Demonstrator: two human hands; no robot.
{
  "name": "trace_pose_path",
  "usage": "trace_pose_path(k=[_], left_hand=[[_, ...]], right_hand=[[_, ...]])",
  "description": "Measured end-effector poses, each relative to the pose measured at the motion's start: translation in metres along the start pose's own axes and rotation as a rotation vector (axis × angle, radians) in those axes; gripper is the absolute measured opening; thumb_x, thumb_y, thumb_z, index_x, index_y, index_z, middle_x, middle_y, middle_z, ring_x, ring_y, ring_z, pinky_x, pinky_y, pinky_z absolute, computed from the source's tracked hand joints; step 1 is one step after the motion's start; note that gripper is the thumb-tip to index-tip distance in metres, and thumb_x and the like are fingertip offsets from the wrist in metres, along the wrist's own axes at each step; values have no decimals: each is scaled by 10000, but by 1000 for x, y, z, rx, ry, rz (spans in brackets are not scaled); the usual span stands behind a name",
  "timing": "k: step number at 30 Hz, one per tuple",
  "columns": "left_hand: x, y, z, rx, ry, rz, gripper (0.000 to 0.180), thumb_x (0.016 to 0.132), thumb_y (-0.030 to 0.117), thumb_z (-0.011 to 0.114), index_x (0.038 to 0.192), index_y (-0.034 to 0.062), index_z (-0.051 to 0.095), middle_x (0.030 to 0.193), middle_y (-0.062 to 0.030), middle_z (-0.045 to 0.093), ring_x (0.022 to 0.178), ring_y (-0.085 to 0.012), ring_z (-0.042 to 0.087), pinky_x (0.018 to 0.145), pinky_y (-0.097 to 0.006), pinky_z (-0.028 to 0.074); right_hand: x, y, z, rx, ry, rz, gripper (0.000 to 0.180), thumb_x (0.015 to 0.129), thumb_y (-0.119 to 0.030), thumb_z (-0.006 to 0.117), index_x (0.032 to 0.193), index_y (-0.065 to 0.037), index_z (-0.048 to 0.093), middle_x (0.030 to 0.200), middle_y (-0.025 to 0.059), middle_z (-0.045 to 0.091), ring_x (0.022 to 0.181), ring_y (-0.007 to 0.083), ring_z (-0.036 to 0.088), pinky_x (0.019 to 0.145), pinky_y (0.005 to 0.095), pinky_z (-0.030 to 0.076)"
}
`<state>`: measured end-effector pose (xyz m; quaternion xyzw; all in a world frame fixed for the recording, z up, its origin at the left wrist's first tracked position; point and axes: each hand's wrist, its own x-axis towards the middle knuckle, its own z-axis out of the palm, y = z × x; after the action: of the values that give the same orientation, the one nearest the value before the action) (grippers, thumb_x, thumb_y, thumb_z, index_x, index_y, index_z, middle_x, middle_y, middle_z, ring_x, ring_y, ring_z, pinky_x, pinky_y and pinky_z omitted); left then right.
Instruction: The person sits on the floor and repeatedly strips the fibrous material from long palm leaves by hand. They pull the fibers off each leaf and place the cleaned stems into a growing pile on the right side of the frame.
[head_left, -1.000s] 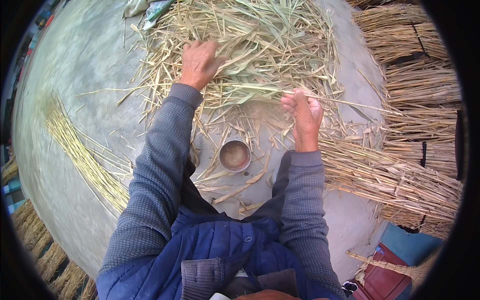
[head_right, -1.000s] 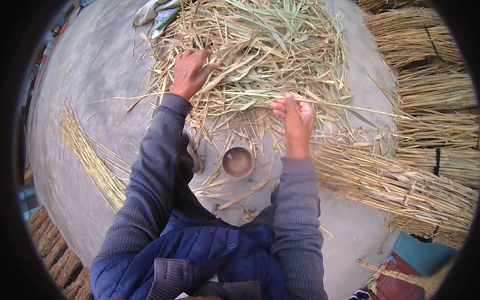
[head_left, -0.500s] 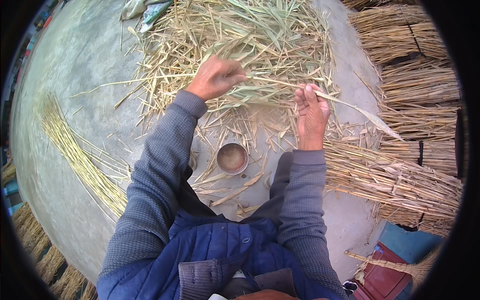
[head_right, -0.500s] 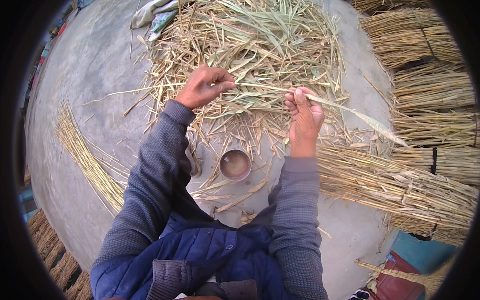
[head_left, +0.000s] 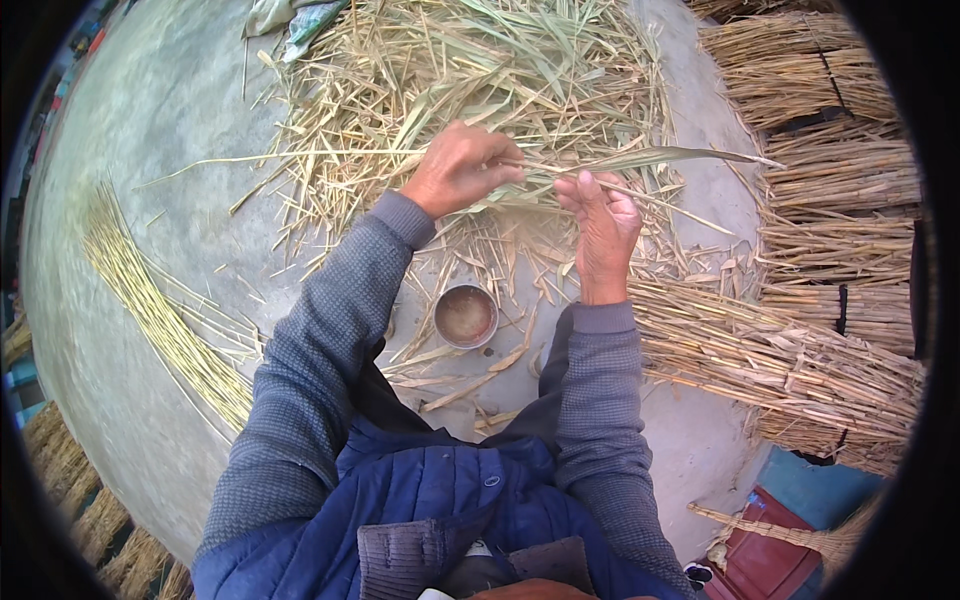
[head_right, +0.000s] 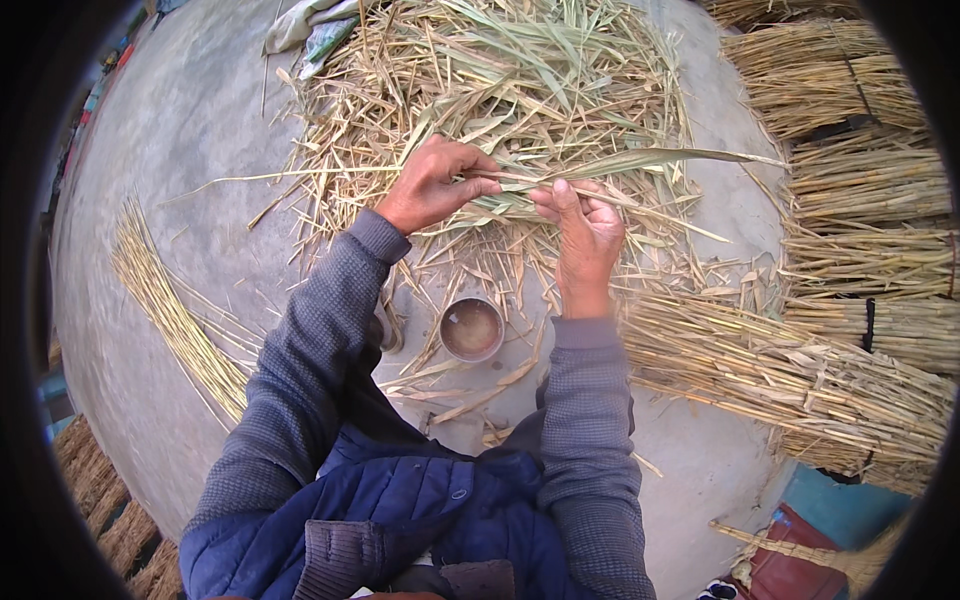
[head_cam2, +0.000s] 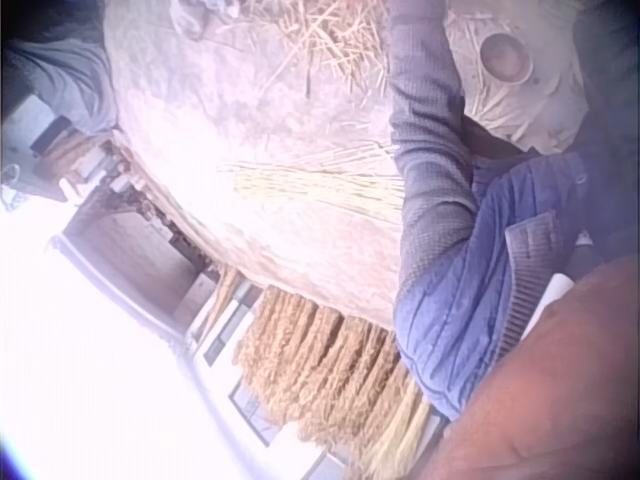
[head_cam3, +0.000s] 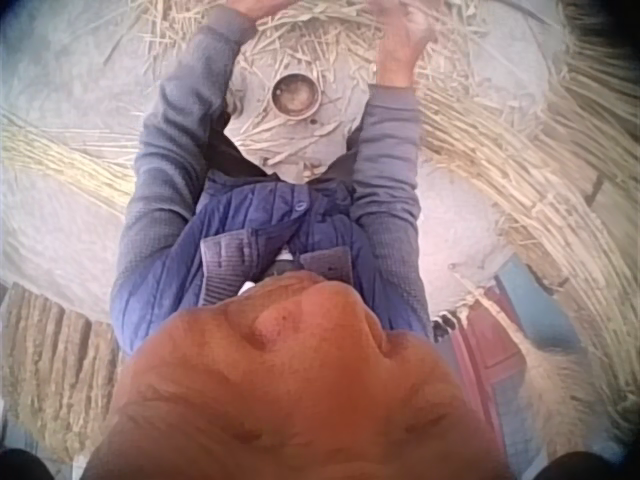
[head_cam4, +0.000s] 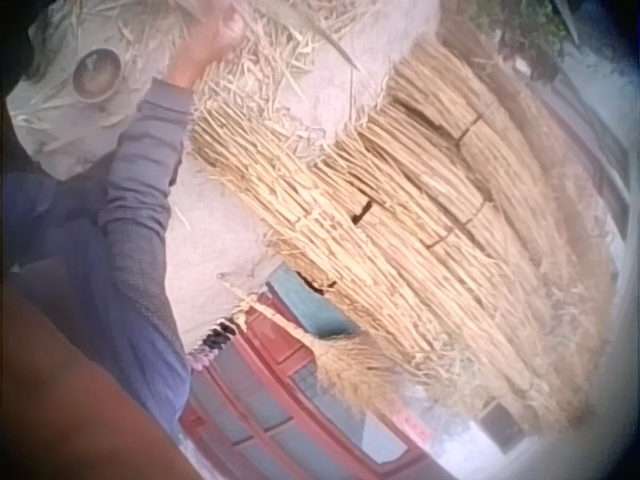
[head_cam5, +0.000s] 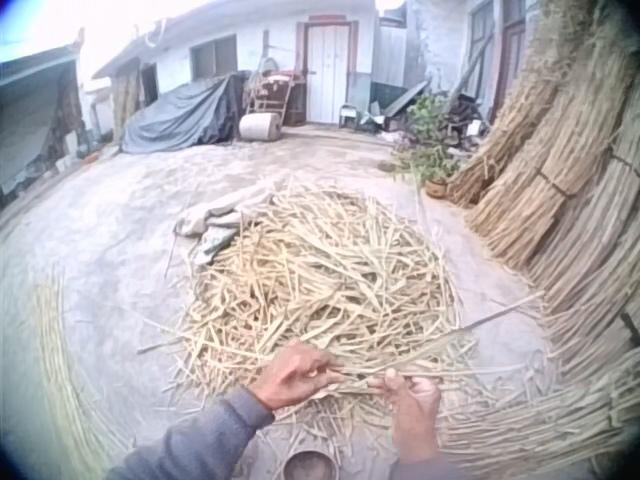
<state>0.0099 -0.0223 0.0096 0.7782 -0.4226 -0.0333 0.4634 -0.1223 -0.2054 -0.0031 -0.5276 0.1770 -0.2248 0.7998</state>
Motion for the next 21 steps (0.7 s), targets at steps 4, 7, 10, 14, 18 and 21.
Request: trace_pose_path(k=[4,7,10,14,18,21], left_hand=[[1,-1,18,85,143,103,166,793,209,828,881,78,772,802,-66,742,701,-232,676,705,-358,480],[-1,-1,19,78,193,110,145,792,201,828,838,74,774,786,-68,744,703,-224,684,706,-355,493],[0,7,18,-111,153,-38,117,807,177,822,832,71,778,795,-64,754,735,-179,701,706,-317,528],[8,3,-14,-579,369,-336,146,895,151,785,946,34,713,876,-65,761,777,-88,692,696,-236,547],[5,-28,-67,-662,552,-325,174,926,152,758,1015,22,686,870,-65,756,728,-59,648,658,-200,511],[2,-40,-74,-275,461,-367,227,910,221,769,1056,63,695,900,-55,748,747,-117,626,688,-279,495]], right_hand=[[-5,-1,9,25,39,-6,242,960,-130,712,1075,55,607,924,158,725,822,213,746,716,281,610],[-6,-2,11,41,64,4,239,961,-123,708,1080,59,608,930,161,724,815,211,745,705,276,609],[-5,2,6,38,94,39,248,960,-117,708,1100,65,614,930,156,720,805,206,742,693,271,608],[0,4,-10,71,160,74,257,958,-103,705,1131,68,621,923,143,716,796,198,740,679,257,606],[2,0,-24,51,143,81,238,959,-83,697,1132,64,626,930,140,717,794,194,739,676,252,611],[2,-2,-25,46,112,85,238,958,-82,697,1131,65,626,940,142,719,797,192,739,682,250,613]])
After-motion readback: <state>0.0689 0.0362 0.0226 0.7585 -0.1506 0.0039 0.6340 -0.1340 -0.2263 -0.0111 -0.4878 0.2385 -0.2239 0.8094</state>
